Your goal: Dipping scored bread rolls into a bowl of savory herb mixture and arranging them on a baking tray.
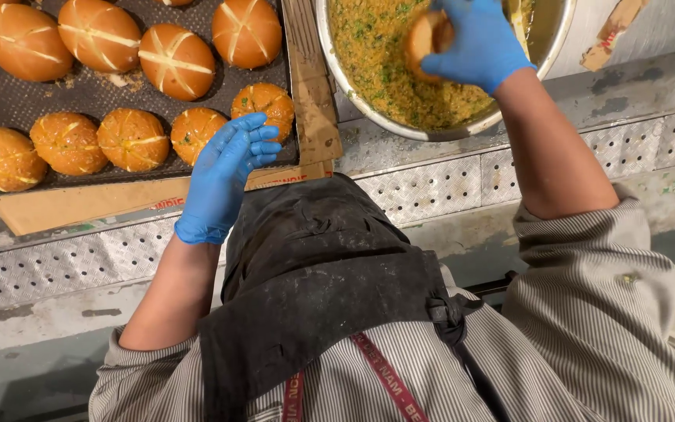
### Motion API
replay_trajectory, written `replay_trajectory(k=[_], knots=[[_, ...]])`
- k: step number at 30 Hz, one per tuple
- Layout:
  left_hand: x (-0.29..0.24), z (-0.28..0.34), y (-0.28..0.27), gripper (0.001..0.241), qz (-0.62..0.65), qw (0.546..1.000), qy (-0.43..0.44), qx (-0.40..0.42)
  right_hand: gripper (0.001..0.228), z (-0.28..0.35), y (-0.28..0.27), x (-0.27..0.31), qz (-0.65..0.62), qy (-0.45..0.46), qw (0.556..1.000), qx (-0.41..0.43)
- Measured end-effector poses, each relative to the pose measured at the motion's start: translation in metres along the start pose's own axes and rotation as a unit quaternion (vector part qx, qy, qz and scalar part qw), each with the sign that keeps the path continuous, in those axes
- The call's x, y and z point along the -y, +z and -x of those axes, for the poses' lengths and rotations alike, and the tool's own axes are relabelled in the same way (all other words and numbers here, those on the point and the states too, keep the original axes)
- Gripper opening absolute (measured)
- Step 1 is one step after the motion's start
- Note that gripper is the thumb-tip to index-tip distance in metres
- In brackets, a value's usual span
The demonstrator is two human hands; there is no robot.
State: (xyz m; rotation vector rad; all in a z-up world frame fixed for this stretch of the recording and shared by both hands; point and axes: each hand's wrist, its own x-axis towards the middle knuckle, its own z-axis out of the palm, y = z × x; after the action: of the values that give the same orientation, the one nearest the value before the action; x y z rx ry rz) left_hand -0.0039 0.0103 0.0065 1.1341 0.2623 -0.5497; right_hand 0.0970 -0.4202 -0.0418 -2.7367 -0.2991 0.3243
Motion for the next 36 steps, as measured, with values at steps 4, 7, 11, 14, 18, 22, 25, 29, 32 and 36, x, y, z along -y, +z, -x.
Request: replay_trajectory(k=[4,7,11,14,18,22,25,29,32,36], knots=[[0.003,0.0,0.004,0.043,0.009,1.0,0.003,0.023,0.057,-0.021,0.019,0.023,0.001,0.103,0.989,0.106],[0.0,0.004,0.008,0.043,0.008,1.0,0.001,0.022,0.066,-0.017,0.022,0.037,0.087,-0.072,0.993,0.024],[-0.005,0.013,0.001,0.042,0.015,1.0,0.008,-0.004,0.072,-0.009,0.0,0.014,0.061,-0.031,0.997,0.038],[-0.004,0.019,-0.006,0.043,0.03,0.999,0.004,-0.017,0.067,0.001,-0.024,-0.013,-0.032,-0.01,0.999,-0.001],[-0.003,0.023,-0.012,0.042,0.053,0.998,-0.008,-0.034,0.05,0.016,-0.043,-0.03,-0.178,0.018,0.983,-0.04],[-0.002,0.016,-0.012,0.043,0.037,0.999,0.004,-0.015,0.055,0.017,-0.035,-0.019,-0.003,-0.072,0.995,-0.066],[0.0,0.016,-0.008,0.042,0.038,0.999,-0.011,-0.009,0.063,0.016,-0.027,0.012,0.074,-0.09,0.986,-0.117],[-0.002,0.008,0.008,0.042,0.017,1.0,-0.012,0.018,0.055,-0.001,0.001,0.04,0.009,0.003,1.0,0.018],[-0.006,0.01,0.011,0.043,0.014,0.999,-0.011,0.033,0.06,0.0,0.006,0.049,0.061,-0.03,0.997,0.046],[-0.004,0.016,0.001,0.043,0.028,1.0,-0.007,0.007,0.063,0.004,0.007,-0.01,0.093,-0.033,0.995,0.024]])
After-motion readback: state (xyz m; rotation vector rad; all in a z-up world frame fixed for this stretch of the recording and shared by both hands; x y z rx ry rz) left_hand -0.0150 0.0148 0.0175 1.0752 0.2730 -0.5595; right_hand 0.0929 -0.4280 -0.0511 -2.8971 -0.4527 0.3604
